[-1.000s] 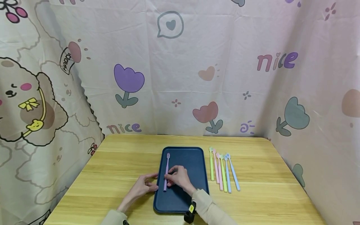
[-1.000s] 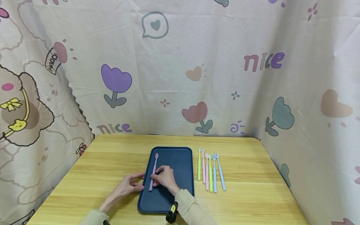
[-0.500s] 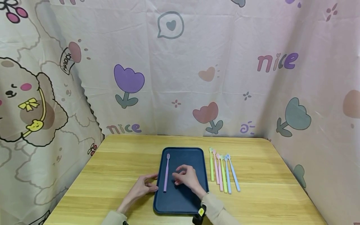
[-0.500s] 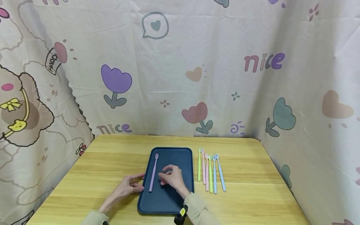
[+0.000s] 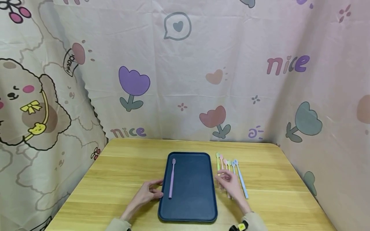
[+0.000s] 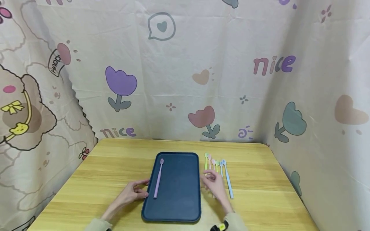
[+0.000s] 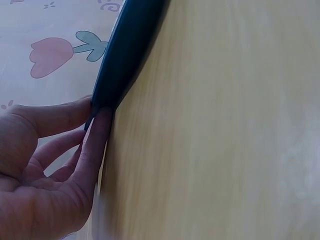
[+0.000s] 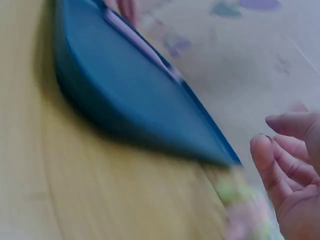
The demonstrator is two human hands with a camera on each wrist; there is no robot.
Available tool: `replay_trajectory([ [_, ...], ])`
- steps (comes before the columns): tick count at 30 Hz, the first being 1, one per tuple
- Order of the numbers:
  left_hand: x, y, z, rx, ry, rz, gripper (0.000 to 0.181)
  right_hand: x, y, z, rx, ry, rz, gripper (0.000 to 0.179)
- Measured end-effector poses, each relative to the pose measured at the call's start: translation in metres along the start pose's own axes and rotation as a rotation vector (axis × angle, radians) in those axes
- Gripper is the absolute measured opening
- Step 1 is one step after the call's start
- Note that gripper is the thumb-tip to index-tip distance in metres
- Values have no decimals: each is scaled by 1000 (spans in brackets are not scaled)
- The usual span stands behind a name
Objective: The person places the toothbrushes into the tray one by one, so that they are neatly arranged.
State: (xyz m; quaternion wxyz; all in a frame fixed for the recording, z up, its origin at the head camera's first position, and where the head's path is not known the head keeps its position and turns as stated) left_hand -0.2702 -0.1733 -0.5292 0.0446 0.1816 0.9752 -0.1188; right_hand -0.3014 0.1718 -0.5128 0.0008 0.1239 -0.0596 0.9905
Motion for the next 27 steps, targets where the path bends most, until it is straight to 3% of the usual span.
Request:
replay_trajectory([
  [5,-1,0,0,-3,-3,2,68,-10,-68,-10,-74,37,-179,32],
  [10,0,0,-1,-4,-5,2,68,-18,-111,-18,-112,31,-275,31],
  [16,1,0,0,15,-19,-8,68,-20,-125,-32,-150,64,-243,38],
  [27,2,-1,1,25,-20,-15,68,-15,-123,-41,-301,117,-175,38],
])
Point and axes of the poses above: each hand's wrist, its own x-axis towards the middle knuckle, its own y-axis out of the palm, z = x × y, the point moved 9 cm from there along x, towards the middle knuckle, and after that the axes turned 6 degrees about -y, right-handed, at the moved point
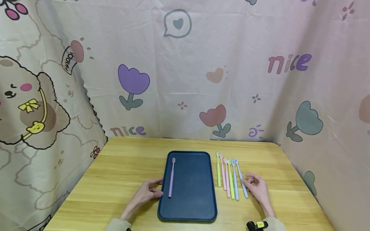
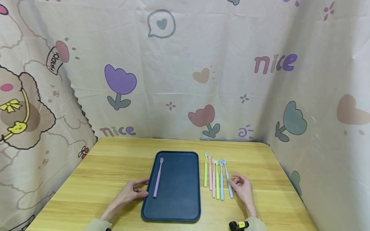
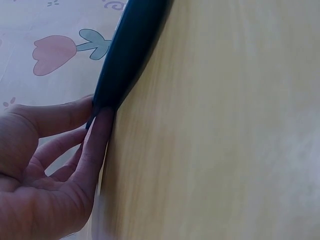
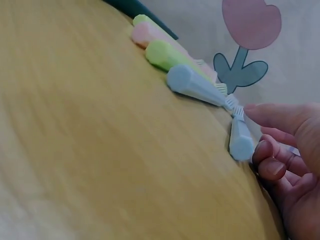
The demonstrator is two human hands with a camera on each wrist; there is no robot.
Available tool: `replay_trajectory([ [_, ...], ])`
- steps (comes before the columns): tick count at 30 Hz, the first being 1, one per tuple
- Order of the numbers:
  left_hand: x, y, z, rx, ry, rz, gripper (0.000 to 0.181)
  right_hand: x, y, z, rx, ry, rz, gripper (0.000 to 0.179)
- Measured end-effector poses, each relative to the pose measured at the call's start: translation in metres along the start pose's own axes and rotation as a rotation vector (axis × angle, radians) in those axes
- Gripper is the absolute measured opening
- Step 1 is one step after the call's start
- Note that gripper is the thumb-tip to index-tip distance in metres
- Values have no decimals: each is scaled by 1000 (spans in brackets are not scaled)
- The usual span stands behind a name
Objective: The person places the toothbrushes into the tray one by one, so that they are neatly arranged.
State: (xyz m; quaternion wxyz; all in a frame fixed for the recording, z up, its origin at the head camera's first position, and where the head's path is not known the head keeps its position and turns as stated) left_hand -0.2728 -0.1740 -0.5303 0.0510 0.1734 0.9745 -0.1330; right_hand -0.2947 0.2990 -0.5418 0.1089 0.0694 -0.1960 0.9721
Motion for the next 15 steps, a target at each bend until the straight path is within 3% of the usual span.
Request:
replay_trajectory([
  [15,-1,2,-1,-13,-2,0,67,3,-1,-1,-97,23,-36,37],
])
Point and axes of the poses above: each hand's wrist, its own x-axis towards the middle knuckle, its own y-axis out of the palm, z = x × y, the point moved 9 cm from there along x, towards the middle knuckle, and after that the axes turned 6 degrees about -y, right-handed, at the moved point
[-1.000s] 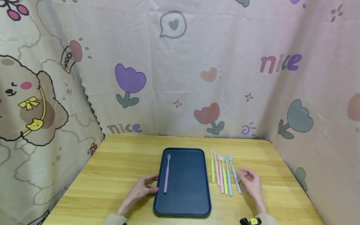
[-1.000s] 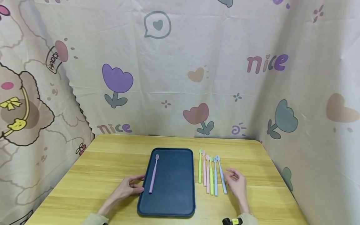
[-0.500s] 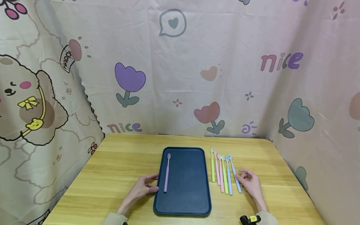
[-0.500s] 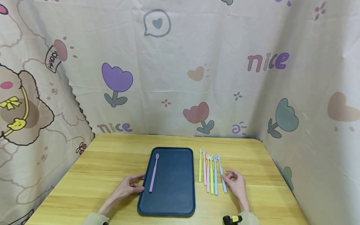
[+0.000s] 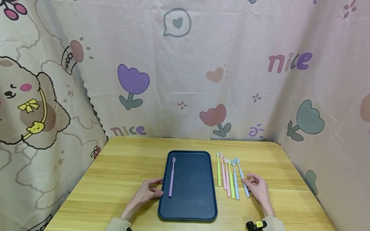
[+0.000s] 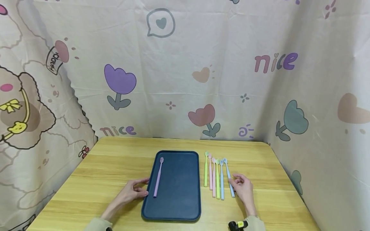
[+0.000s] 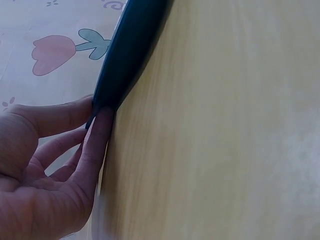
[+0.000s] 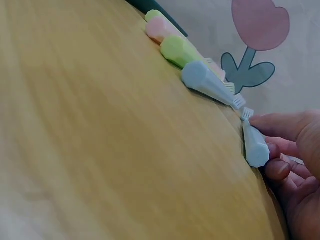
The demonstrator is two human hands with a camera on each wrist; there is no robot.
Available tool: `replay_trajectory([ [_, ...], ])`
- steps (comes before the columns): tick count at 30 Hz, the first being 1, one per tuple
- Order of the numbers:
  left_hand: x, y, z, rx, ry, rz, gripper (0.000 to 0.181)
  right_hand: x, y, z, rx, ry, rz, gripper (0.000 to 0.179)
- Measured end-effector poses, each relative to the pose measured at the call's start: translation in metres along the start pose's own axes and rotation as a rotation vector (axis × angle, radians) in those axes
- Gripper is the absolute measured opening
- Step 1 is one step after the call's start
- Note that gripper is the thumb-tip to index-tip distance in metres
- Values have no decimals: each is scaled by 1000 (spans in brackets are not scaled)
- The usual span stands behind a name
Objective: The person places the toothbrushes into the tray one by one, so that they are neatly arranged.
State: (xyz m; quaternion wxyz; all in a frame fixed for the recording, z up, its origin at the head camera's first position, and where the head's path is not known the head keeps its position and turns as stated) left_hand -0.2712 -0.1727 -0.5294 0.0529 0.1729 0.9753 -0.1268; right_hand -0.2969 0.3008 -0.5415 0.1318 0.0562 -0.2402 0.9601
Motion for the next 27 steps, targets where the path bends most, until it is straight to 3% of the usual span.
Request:
replay_trajectory([
  [10,1,0,1,5,-4,-3,68,1,-1,2,-113,31,-3,43],
  [17,2,-2,2,14,-12,-10,69,4,1,5,-230,11,-15,27],
  [27,1,-1,1,11,-6,-9,68,3,-1,4,-225,27,-32,25],
])
Point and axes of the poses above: each hand's wrist, its own x-axis towards the middle knuckle, its own y-axis out of the palm, z = x × y, the point moved 9 cm from there along x, towards the middle knuckle, and after that the axes turned 6 degrees about -y, right-handed, at the moved point
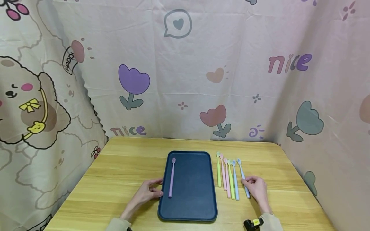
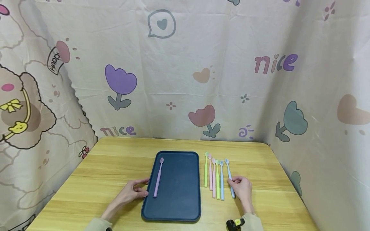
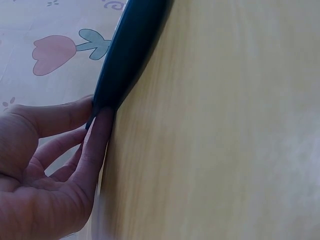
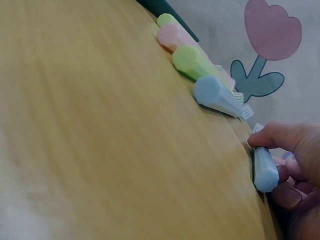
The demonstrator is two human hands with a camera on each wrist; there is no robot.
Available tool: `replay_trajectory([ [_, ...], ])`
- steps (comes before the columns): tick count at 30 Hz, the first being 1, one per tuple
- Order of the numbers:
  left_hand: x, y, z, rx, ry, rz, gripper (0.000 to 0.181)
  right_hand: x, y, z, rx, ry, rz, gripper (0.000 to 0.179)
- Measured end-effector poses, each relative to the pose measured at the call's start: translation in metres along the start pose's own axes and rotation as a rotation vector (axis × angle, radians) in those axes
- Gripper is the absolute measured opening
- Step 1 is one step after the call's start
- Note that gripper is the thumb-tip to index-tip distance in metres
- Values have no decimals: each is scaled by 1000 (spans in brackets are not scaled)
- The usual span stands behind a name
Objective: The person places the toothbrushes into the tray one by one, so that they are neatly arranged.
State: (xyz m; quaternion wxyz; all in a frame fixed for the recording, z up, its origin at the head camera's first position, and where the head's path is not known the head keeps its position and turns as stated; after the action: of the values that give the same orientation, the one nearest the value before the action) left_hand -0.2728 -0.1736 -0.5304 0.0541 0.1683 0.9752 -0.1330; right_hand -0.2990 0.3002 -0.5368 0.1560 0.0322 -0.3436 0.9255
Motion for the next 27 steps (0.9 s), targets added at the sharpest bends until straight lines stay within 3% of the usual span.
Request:
replay_trajectory([
  [13,-2,2,-4,-37,26,25,66,0,0,-3,34,23,-12,22],
  [27,-2,2,-2,-50,17,26,67,-2,2,-4,83,46,68,33],
])
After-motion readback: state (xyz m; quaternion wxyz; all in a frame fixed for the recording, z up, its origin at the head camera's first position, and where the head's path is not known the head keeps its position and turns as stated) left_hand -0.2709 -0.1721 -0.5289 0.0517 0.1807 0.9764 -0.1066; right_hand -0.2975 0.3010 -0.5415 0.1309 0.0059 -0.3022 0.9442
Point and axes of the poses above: each hand's wrist, its own x-axis towards the middle knuckle, its own y-axis out of the palm, z = x × y, the point moved 9 cm from there along x, towards the middle knuckle, and after that the axes turned 6 degrees about -y, right-handed, at the moved point
